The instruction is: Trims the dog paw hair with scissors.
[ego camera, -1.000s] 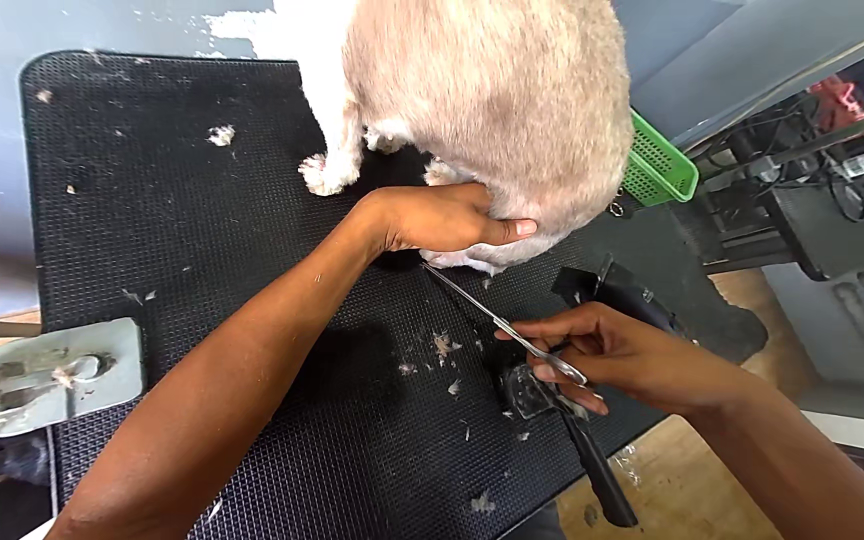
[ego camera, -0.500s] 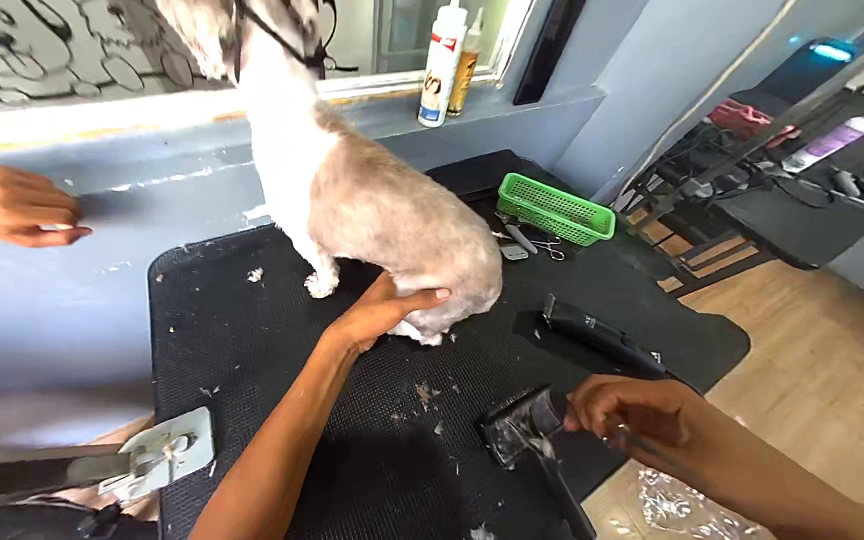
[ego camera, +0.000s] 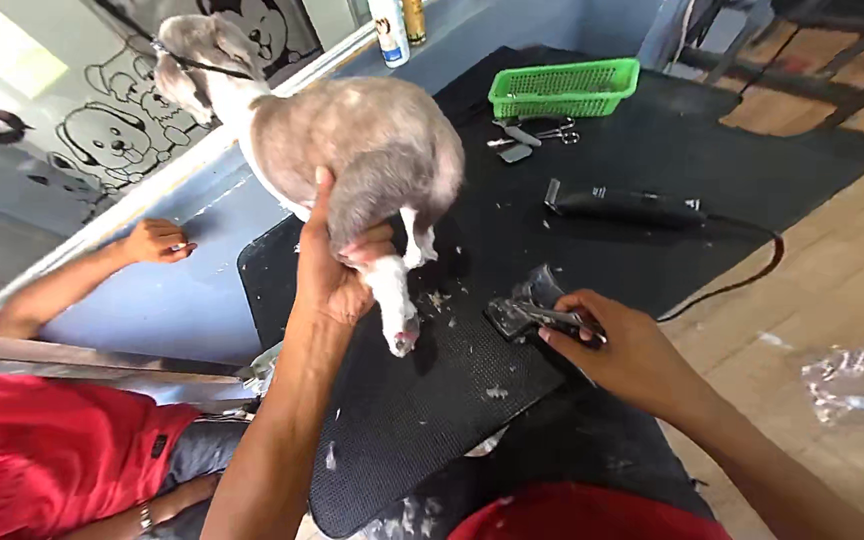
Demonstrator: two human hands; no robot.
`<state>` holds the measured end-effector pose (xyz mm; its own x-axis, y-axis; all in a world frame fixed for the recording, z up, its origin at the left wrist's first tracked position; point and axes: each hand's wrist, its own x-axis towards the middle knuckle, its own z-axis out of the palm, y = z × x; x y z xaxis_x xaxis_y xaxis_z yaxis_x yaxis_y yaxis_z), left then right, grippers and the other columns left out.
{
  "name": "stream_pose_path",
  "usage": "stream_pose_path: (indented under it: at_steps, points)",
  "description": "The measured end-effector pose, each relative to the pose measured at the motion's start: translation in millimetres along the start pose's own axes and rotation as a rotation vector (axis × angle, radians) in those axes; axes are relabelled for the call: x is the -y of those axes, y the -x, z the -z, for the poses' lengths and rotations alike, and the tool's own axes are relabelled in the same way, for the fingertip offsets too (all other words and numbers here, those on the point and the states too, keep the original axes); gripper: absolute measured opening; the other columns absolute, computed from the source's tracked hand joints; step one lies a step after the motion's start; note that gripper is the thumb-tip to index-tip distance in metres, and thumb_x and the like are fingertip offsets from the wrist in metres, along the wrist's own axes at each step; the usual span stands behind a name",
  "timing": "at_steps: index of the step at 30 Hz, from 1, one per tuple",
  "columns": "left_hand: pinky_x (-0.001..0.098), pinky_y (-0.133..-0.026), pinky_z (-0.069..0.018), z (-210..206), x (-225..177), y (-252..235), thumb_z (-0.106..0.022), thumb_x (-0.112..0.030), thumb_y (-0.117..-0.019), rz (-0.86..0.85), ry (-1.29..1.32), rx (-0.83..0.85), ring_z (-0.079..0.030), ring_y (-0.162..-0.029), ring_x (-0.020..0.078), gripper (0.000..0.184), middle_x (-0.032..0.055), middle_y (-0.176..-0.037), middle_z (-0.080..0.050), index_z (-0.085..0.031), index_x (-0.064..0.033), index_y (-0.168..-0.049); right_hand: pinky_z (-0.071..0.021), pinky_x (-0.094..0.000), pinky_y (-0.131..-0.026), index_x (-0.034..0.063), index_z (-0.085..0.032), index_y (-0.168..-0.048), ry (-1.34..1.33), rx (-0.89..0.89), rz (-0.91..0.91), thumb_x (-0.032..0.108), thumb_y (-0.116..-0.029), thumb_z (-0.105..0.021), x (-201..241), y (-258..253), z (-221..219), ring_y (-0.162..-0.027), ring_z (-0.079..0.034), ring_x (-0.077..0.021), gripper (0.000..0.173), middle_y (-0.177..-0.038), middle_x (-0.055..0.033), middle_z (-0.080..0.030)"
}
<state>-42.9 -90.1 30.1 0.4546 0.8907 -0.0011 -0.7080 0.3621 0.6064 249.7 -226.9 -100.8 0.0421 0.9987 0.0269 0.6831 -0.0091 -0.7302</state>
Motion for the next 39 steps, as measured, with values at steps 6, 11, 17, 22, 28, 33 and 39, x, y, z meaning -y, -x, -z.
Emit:
stream_pose_path:
  at_steps: [6, 11, 17, 22, 28, 33, 39]
  points:
    - [0.0141, -0.040, -0.0369, -3, 5, 2, -0.030, -0.056, -0.1071, -0.078, 0.113, -0.024, -0.043, -0.041, 0.0026, 0.059, -0.0030, -0.059, -0.049, -0.060, -0.0083, -0.089, -0.0518, -0.0485, -0.062, 0.0111, -0.067, -0.113, -0.001, 0.005, -0.030, 0.033, -0.0897, -0.075, -29, 15, 15, -0.073, -0.062, -0.0231, 0.033, -0.086, -0.0059, -0.064]
    - [0.0146, -0.039, -0.0375, -1, 9, 6, -0.029, -0.058, -0.1060, -0.069, 0.145, -0.054, -0.044, -0.041, 0.0032, 0.062, -0.0025, -0.059, -0.050, -0.060, -0.0066, -0.089, -0.0477, -0.0444, -0.056, 0.0104, -0.068, -0.107, -0.047, -0.056, -0.033, 0.030, -0.0925, -0.073, -41, 22, 21, -0.064, -0.058, -0.0194, 0.025, -0.077, -0.0039, -0.061]
    - [0.0152, -0.041, -0.0391, -1, 17, 5, -0.028, -0.051, -0.1077, -0.090, 0.148, -0.030, -0.046, -0.044, 0.0040, 0.058, -0.0009, -0.062, -0.052, -0.060, -0.0056, -0.093, -0.0366, -0.0187, -0.044, 0.0177, -0.067, -0.084, -0.421, -0.280, 0.220, 0.038, -0.0957, -0.065, -4, 21, 4, -0.050, -0.046, 0.0008, 0.024, -0.061, 0.0112, -0.053]
    - [0.0156, -0.042, -0.0393, -8, 23, 3, -0.028, -0.050, -0.1081, -0.089, 0.156, -0.033, -0.046, -0.045, 0.0046, 0.058, -0.0001, -0.064, -0.053, -0.061, -0.0054, -0.094, -0.0626, -0.0315, -0.087, 0.0087, -0.064, -0.136, -0.492, -0.284, 0.789, 0.007, -0.1021, -0.049, 72, 8, -17, -0.112, -0.070, -0.0148, 0.038, -0.143, -0.0068, -0.062]
    - [0.0164, -0.042, -0.0394, -11, 30, 0, -0.026, -0.054, -0.1069, -0.055, 0.186, -0.007, -0.047, -0.045, 0.0051, 0.060, -0.0003, -0.065, -0.053, -0.060, -0.0055, -0.095, -0.0559, -0.0414, -0.062, 0.0117, -0.074, -0.103, -0.304, 0.259, 1.152, 0.005, -0.0875, -0.070, 102, 24, -48, -0.074, -0.069, -0.0208, 0.017, -0.102, -0.0033, -0.074]
    - [0.0161, -0.042, -0.0386, -11, 35, 2, -0.025, -0.055, -0.1069, -0.035, 0.191, -0.021, -0.045, -0.045, 0.0048, 0.061, -0.0004, -0.064, -0.052, -0.059, -0.0058, -0.095, -0.0542, -0.0242, -0.059, 0.0162, -0.063, -0.139, -0.545, -0.120, 0.971, 0.004, -0.0993, -0.052, 97, 25, -41, -0.075, -0.067, -0.0081, 0.043, -0.149, -0.0047, -0.057]
    - [0.0169, -0.042, -0.0394, -7, 44, 2, -0.028, -0.052, -0.1071, -0.048, 0.221, -0.074, -0.047, -0.047, 0.0056, 0.057, 0.0006, -0.066, -0.053, -0.059, -0.0065, -0.095, -0.0572, -0.0367, -0.068, 0.0095, -0.076, -0.110, -0.520, 0.251, 1.113, 0.000, -0.0901, -0.058, 71, 22, -55, -0.080, -0.072, -0.0173, 0.028, -0.102, -0.0046, -0.076]
